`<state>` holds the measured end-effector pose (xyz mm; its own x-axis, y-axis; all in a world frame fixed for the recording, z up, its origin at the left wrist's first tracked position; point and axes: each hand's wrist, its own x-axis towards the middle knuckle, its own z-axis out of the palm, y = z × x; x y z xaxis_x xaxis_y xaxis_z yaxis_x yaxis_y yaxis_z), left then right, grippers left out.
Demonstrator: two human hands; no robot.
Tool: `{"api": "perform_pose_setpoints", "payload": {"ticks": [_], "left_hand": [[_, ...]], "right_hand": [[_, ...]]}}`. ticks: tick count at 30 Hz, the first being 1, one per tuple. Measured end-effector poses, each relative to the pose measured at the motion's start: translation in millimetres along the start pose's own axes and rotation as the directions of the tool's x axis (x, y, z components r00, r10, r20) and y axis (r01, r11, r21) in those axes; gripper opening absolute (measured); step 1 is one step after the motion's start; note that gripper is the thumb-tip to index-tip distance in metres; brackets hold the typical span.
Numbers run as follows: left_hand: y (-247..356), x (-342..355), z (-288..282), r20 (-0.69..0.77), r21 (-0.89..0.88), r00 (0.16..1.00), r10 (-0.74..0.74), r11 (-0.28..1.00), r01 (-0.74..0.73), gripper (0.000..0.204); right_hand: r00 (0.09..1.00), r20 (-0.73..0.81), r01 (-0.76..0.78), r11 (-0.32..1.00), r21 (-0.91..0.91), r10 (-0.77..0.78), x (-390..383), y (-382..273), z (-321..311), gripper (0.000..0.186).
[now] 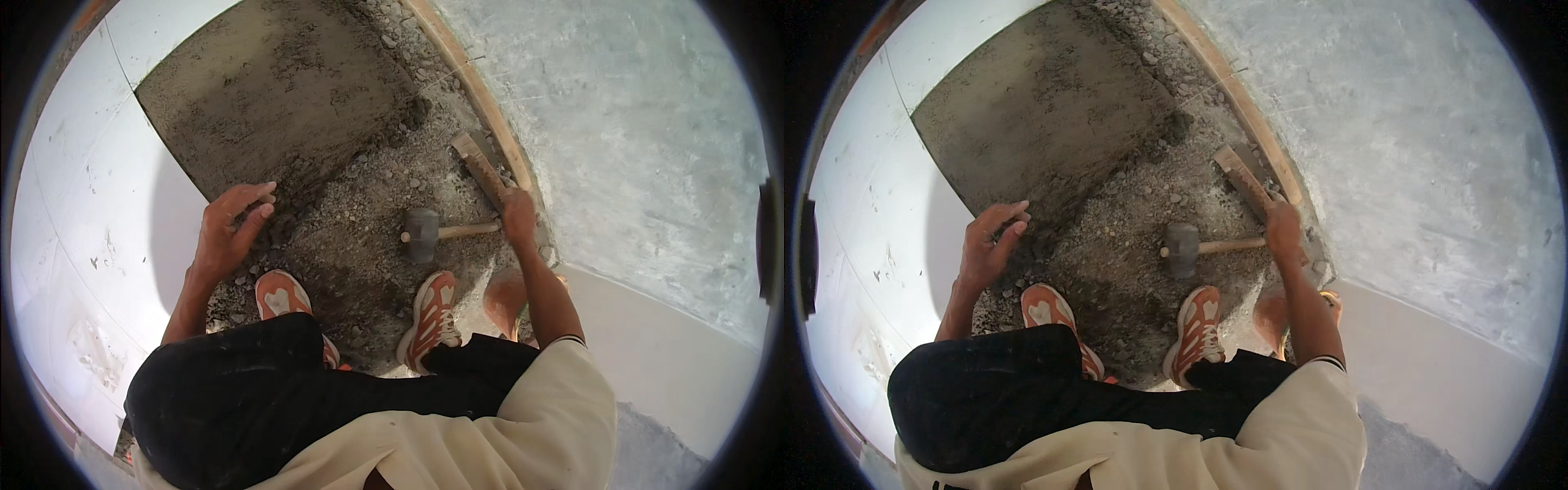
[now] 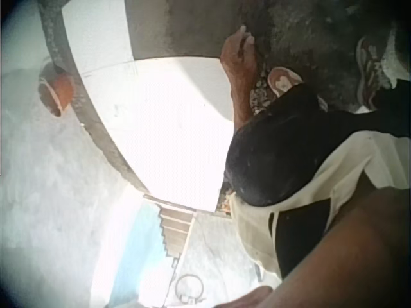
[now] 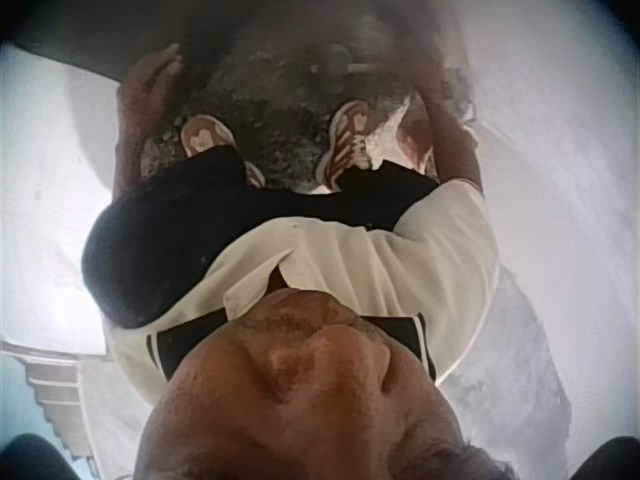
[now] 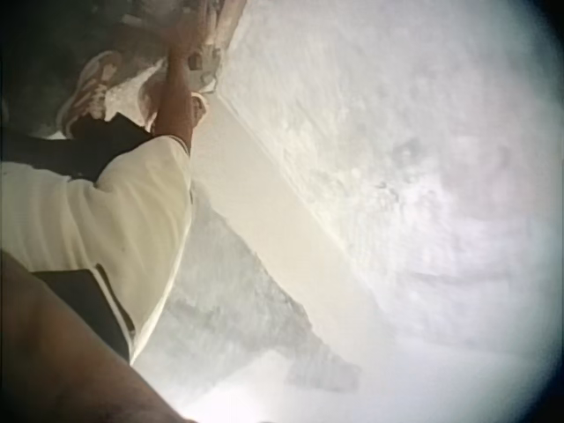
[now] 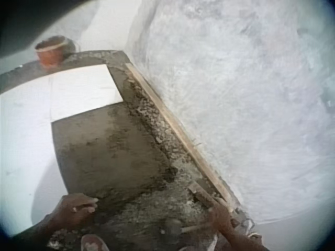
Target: The person spreads cement on the floor using a trowel, levels it with a wooden straightedge, and applies adhesive to the back of a tile. The person then places the tile onto the prepared cement bed.
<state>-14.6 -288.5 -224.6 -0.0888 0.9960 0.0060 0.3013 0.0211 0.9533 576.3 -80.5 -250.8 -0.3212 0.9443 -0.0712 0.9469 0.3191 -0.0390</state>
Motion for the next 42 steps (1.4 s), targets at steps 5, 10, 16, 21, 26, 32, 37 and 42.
{"api": "perform_pose_setpoints", "payload": {"ticks": [5, 10, 16, 21, 26, 32, 37, 42], "left_hand": [[-2.7, 4.5, -10.2, 0.045, 0.019, 0.999, 0.008, 1.000, -0.009, 0.031], [-11.4, 9.4, -2.9, 0.089, -0.117, 0.981, 0.173, 0.980, -0.162, 0.034], [-7.4, 1.1, 9.1, 0.193, -0.119, 0.968, 0.162, 0.983, -0.141, 0.034], [9.8, 12.7, 5.6, 0.174, -0.167, 0.944, 0.279, 0.953, -0.251, 0.031], [20.5, 10.7, -13.5, 0.152, -0.091, 0.958, 0.244, 0.968, -0.233, 0.030], [51.3, -14.4, -58.7, 0.063, -0.032, 0.991, 0.121, 0.992, -0.119, 0.028], [100.7, -46.0, -90.6, -0.145, 0.032, 0.988, -0.048, 0.998, 0.054, 0.024], [218.0, -67.1, -108.8, -0.298, 0.250, 0.950, -0.089, 0.954, 0.168, 0.026]], "right_hand": [[0.948, 0.317, 0.062, 0.960, -0.274, 0.030, 27.6, 89.1, 37.8, 0.031], [0.996, 0.085, 0.005, 0.884, -0.467, 0.039, 31.4, 144.4, 14.0, 0.028], [0.907, 0.278, -0.301, 0.949, -0.097, 0.316, 16.8, 5.4, 1.7, 0.033], [0.991, 0.117, 0.089, 0.980, -0.179, -0.068, 29.6, -15.6, -79.3, 0.035], [0.783, 0.614, 0.091, 0.959, -0.269, 0.098, 58.4, -30.9, -156.0, 0.039], [0.671, 0.696, -0.250, 0.962, -0.115, 0.257, 100.4, -90.9, -201.2, 0.057], [0.884, 0.332, 0.305, 0.944, 0.126, -0.330, 185.4, -128.9, -160.8, 0.065], [0.870, 0.318, 0.182, 0.844, 0.505, -0.378, 307.3, -221.5, -99.3, 0.067]]}}
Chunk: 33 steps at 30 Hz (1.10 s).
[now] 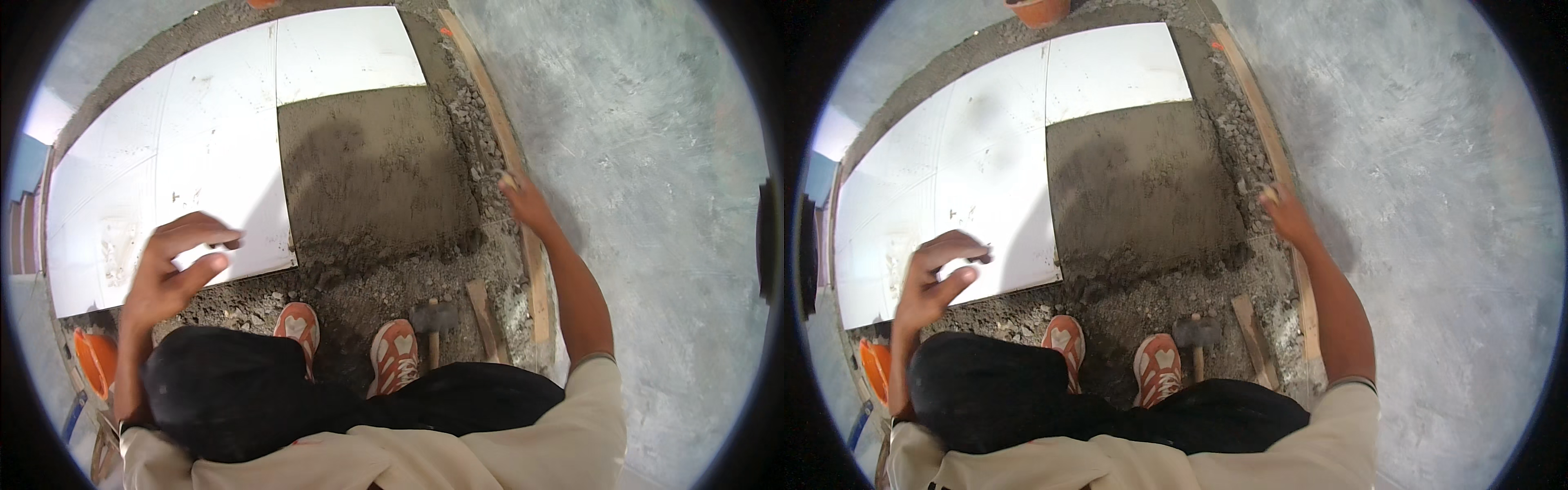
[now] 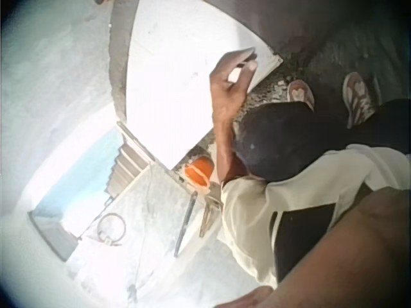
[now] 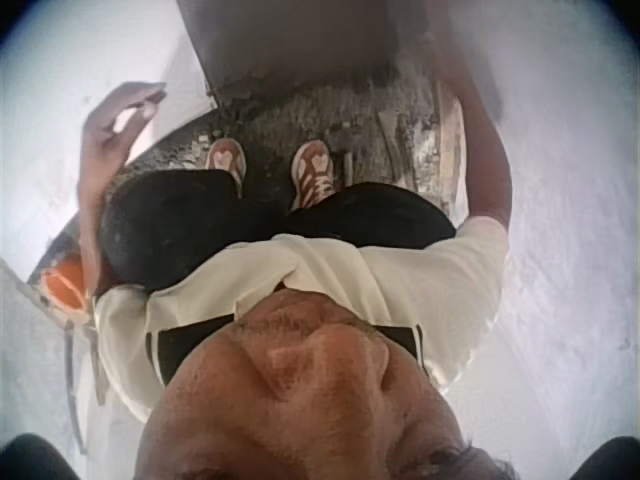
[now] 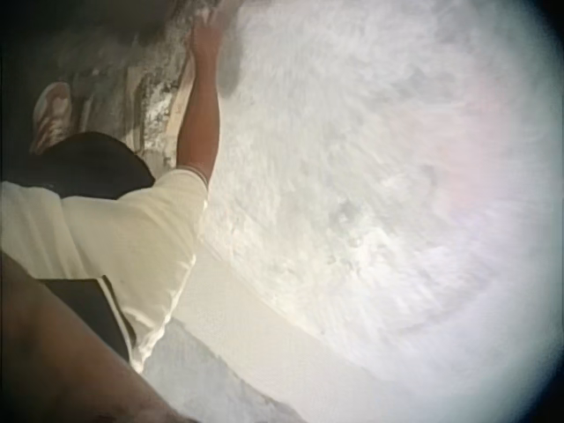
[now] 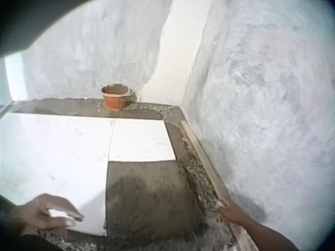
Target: The person spreads cement on the floor using a trowel, levels it with a wooden straightedge, and applies adhesive to the back of a tile. The person then places the tile onto the prepared cement bed.
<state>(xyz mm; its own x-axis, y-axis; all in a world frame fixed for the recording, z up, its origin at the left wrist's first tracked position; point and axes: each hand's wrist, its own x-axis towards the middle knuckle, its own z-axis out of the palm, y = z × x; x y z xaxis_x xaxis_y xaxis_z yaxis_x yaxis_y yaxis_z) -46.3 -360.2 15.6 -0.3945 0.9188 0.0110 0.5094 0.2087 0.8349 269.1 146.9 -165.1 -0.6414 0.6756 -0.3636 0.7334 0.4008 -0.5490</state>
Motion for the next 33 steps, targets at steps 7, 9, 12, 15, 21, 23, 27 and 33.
{"api": "perform_pose_setpoints", "payload": {"ticks": [7, 9, 12, 15, 21, 23, 27, 33], "left_hand": [[140.5, -62.1, -23.1, -0.145, 0.349, 0.965, -0.220, 0.901, 0.258, 0.046], [159.8, -74.5, -15.5, -0.163, 0.419, 0.943, -0.292, 0.845, 0.334, 0.046], [168.6, -73.9, -7.9, -0.139, 0.509, 0.942, -0.307, 0.793, 0.334, 0.045], [151.5, -60.6, -3.3, -0.105, 0.533, 0.955, -0.276, 0.795, 0.288, 0.046], [124.8, -50.1, -11.2, -0.058, 0.523, 0.935, -0.349, 0.788, 0.326, 0.050], [112.7, -60.9, -19.5, -0.048, 0.535, 0.912, -0.407, 0.761, 0.368, 0.052], [93.1, -54.0, -23.2, 0.032, 0.515, 0.891, -0.452, 0.772, 0.373, 0.058], [83.7, -44.4, -25.1, 0.099, 0.535, 0.881, -0.463, 0.771, 0.345, 0.060]], "right_hand": [[0.998, 0.021, -0.056, 0.993, 0.102, 0.054, 137.1, -21.3, 23.3, 0.064], [1.000, 0.013, 0.027, 0.999, 0.044, -0.027, 155.2, -36.0, 35.9, 0.063], [0.990, 0.037, 0.137, 0.991, -0.010, -0.136, 177.1, -61.3, 31.6, 0.062], [0.969, 0.026, 0.247, 0.953, -0.178, -0.246, 200.8, -52.6, 14.6, 0.062], [0.965, 0.105, 0.259, 0.937, -0.237, -0.240, 147.4, 9.5, 17.7, 0.058], [0.949, 0.118, 0.314, 0.913, -0.261, -0.293, 107.0, 17.8, 11.6, 0.056], [0.932, -0.073, 0.296, 0.862, -0.412, -0.355, 92.1, 13.9, -4.9, 0.049], [0.919, -0.006, 0.317, 0.747, -0.584, -0.394, 154.4, -74.4, 14.3, 0.042]]}}
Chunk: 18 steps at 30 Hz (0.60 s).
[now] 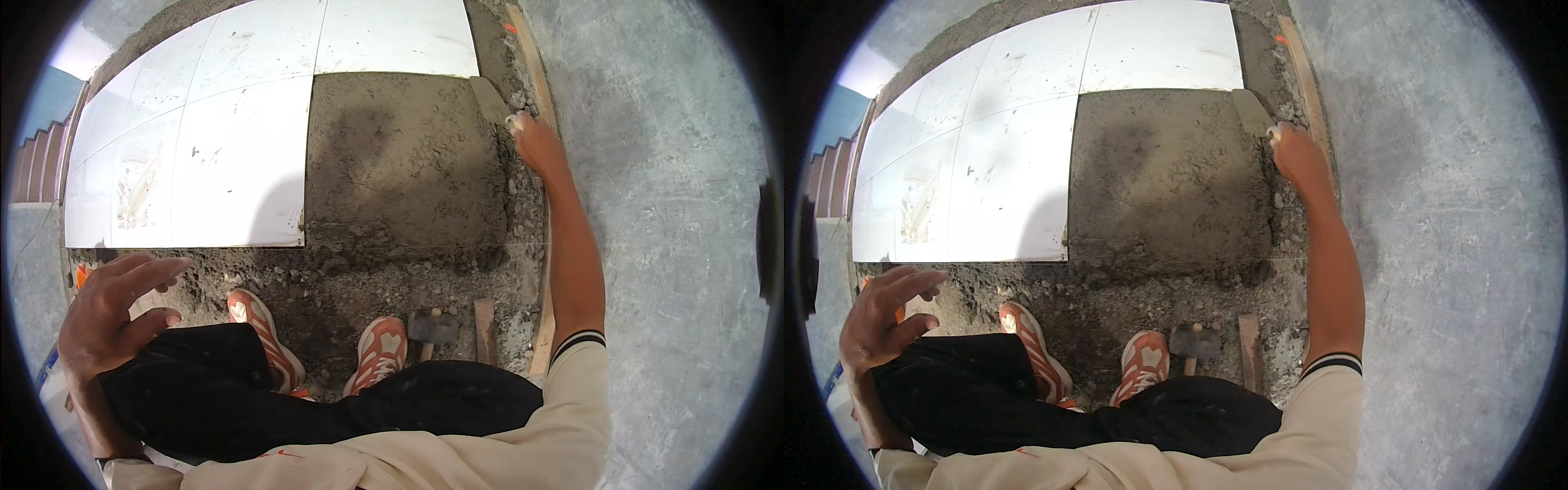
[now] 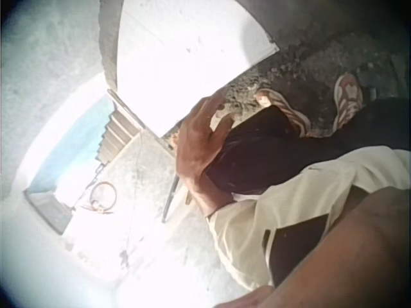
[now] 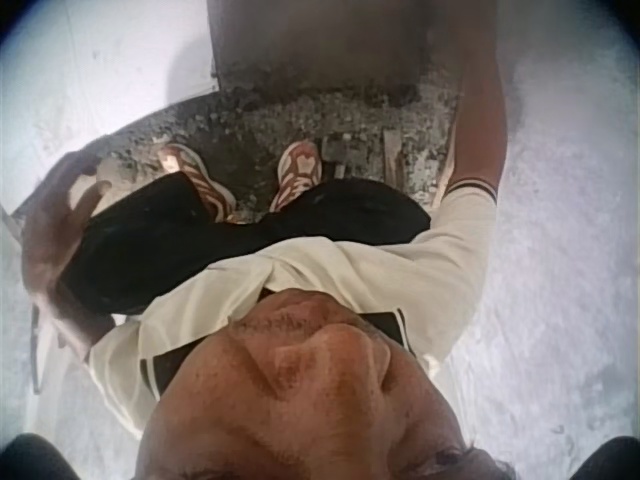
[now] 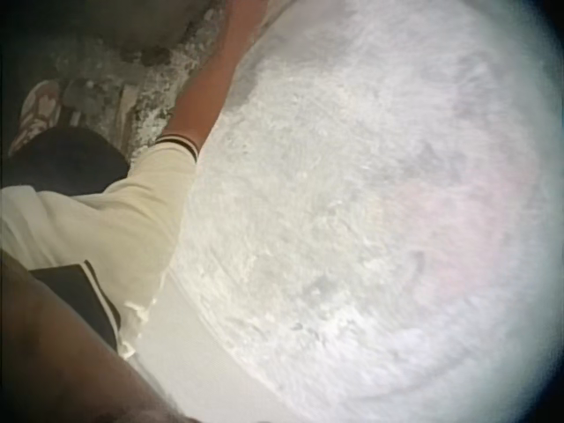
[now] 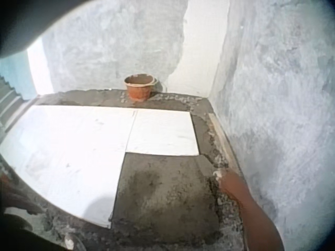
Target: The person spreads cement on the floor using a trowel, levels it with a wooden straightedge, and applies adhesive to the back of a tile. The person then places the tile onto the prepared cement bed.
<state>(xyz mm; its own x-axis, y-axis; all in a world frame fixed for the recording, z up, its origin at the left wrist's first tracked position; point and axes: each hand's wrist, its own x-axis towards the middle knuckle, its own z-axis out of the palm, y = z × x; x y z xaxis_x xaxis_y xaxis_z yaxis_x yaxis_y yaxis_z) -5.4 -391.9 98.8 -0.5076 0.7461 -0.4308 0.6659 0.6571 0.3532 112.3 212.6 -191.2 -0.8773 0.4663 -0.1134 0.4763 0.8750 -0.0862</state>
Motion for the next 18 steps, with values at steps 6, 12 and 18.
{"api": "perform_pose_setpoints", "payload": {"ticks": [6, 12, 18], "left_hand": [[-16.3, -11.8, -1.2, 0.044, -0.001, 0.998, -0.036, 0.999, 0.037, 0.065], [-33.3, -21.5, 0.7, 0.072, -0.082, 0.996, -0.045, 0.995, 0.051, 0.067], [-39.3, -23.7, -1.5, 0.082, -0.022, 0.997, 0.000, 1.000, 0.002, 0.073]], "right_hand": [[0.991, 0.133, -0.033, 0.999, -0.005, 0.033, -73.6, -33.4, -11.7, 0.042], [0.986, 0.080, -0.167, 0.930, 0.327, 0.149, -171.3, -15.8, -3.1, 0.042], [0.967, 0.149, -0.248, 0.905, 0.346, 0.208, -202.4, -50.1, -16.9, 0.043]]}}
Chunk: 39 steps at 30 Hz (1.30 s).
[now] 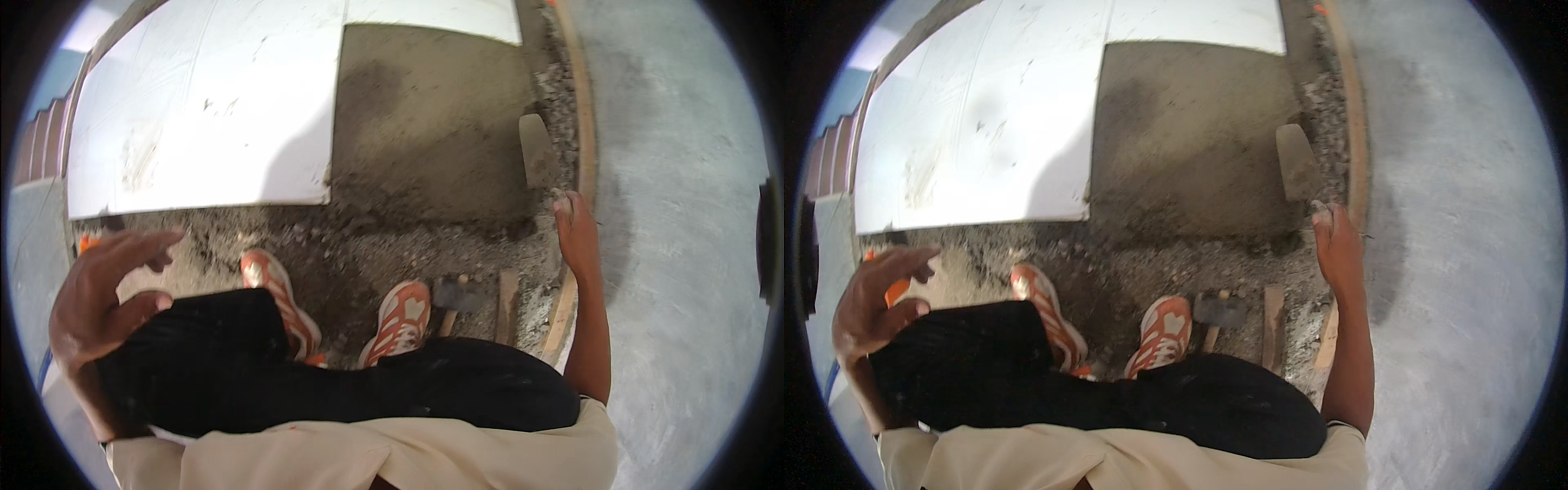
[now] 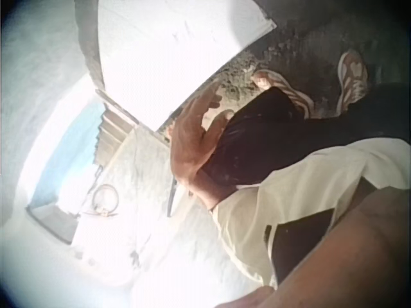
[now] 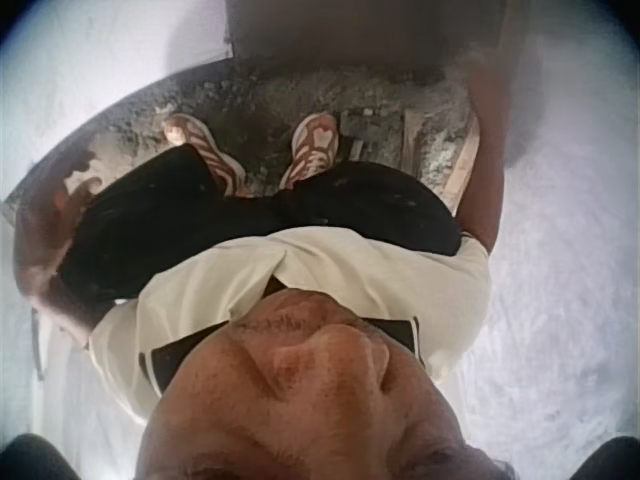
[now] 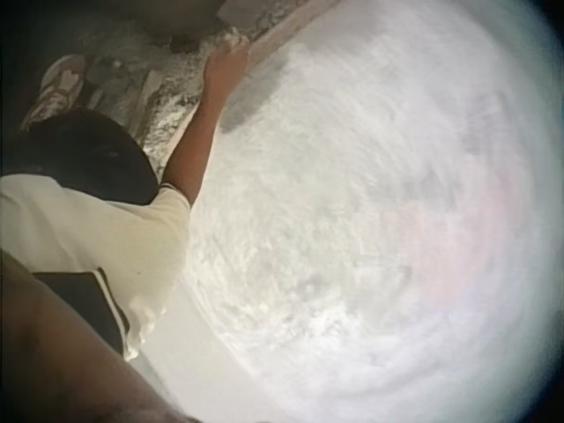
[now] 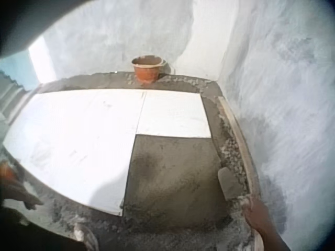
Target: The person spreads cement on the floor using a trowel, levels it with a wooden straightedge, and applies adhesive to the back of a tile. The person then places the tile onto the prepared cement bed.
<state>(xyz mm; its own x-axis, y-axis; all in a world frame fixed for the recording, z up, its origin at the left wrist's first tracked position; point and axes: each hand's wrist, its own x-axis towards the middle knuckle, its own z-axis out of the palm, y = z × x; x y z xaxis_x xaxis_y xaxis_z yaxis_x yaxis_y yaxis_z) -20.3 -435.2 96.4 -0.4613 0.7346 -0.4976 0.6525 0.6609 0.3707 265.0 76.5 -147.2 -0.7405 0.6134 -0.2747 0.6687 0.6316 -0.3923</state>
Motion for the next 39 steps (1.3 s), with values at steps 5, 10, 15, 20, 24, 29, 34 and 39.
{"api": "perform_pose_setpoints", "payload": {"ticks": [5, 10, 15, 20, 24, 29, 34, 39], "left_hand": [[0.4, 0.0, 2.0, -0.002, -0.078, 1.000, -0.006, 0.997, 0.006, 0.076], [2.8, -9.2, 3.2, 0.000, -0.107, 1.000, -0.020, 0.994, 0.020, 0.079], [1.2, -19.2, 1.2, 0.023, -0.095, 0.999, -0.023, 0.995, 0.025, 0.078], [6.0, -14.3, -4.1, 0.023, -0.093, 1.000, -0.006, 0.996, 0.008, 0.076], [-6.4, -21.1, 2.2, 0.012, -0.110, 1.000, -0.002, 0.994, 0.004, 0.075], [-0.5, -14.7, -0.2, -0.007, -0.088, 0.997, 0.079, 0.993, -0.080, 0.069], [2.4, -7.6, -1.6, -0.010, -0.077, 0.997, 0.081, 0.994, -0.081, 0.070], [-1.8, -9.5, -2.3, 0.023, -0.147, 1.000, 0.013, 0.989, -0.010, 0.071]], "right_hand": [[0.961, 0.263, 0.070, 0.995, 0.068, -0.086, -51.7, -50.4, 48.9, 0.043], [0.938, 0.194, 0.304, 0.951, -0.062, -0.288, -70.9, -54.8, 79.0, 0.043], [0.908, 0.239, 0.359, 0.933, -0.025, -0.343, -76.0, -64.5, 101.0, 0.046], [0.874, 0.300, 0.338, 0.922, 0.188, -0.382, -71.0, -77.3, 114.3, 0.043], [0.948, 0.213, 0.191, 0.959, 0.208, -0.235, -51.0, -66.9, 84.3, 0.040], [0.941, -0.171, 0.290, 0.956, -0.041, -0.293, 0.4, -31.4, 64.5, 0.039], [0.918, -0.262, 0.269, 0.953, -0.141, -0.298, 37.6, -20.9, 61.5, 0.039], [0.922, -0.201, 0.306, 0.941, -0.147, -0.332, 54.8, -11.4, 48.1, 0.037]]}}
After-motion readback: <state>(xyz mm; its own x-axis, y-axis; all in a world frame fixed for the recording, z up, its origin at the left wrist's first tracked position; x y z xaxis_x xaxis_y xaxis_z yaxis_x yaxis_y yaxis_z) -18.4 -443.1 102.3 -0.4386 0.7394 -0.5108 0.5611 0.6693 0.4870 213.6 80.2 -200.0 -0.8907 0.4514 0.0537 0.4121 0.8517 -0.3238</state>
